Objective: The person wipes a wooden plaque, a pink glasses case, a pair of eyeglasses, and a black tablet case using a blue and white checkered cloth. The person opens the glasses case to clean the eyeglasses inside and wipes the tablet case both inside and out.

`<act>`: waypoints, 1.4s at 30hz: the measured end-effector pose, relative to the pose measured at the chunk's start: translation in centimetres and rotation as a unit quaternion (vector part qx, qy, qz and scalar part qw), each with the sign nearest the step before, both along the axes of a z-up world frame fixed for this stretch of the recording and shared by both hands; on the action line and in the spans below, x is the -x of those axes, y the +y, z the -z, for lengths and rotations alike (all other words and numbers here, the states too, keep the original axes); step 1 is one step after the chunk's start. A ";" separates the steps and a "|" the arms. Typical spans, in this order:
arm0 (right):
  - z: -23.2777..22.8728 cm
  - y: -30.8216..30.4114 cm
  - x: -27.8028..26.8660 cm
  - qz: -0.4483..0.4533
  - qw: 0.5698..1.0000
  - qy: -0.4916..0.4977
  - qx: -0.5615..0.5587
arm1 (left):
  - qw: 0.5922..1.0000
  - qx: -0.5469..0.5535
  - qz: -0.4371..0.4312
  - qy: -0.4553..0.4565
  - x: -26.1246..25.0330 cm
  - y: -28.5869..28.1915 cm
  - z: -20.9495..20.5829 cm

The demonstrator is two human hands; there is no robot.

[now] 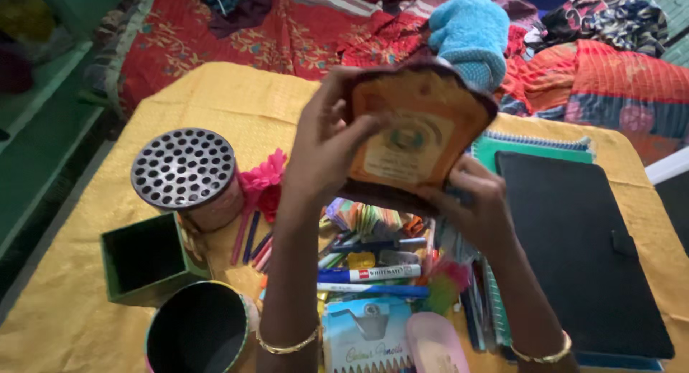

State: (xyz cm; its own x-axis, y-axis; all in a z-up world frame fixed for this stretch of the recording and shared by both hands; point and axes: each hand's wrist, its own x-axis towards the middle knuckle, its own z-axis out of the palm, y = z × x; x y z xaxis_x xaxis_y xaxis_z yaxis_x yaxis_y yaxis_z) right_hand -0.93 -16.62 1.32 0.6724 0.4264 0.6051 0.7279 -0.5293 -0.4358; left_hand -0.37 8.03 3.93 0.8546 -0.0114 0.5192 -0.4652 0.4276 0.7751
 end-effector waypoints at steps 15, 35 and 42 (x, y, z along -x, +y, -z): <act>-0.5 -1.7 2.4 0.089 0.995 -0.032 -0.038 | 0.927 0.110 -0.338 -0.119 -7.3 6.5 3.6; 0.6 -4.1 4.1 0.109 0.990 -0.071 -0.061 | 0.814 0.037 -0.580 -0.016 -17.8 11.5 15.3; 0.7 -3.5 4.3 0.107 0.990 -0.069 -0.058 | 0.756 -0.067 -0.643 0.102 -16.5 10.9 13.9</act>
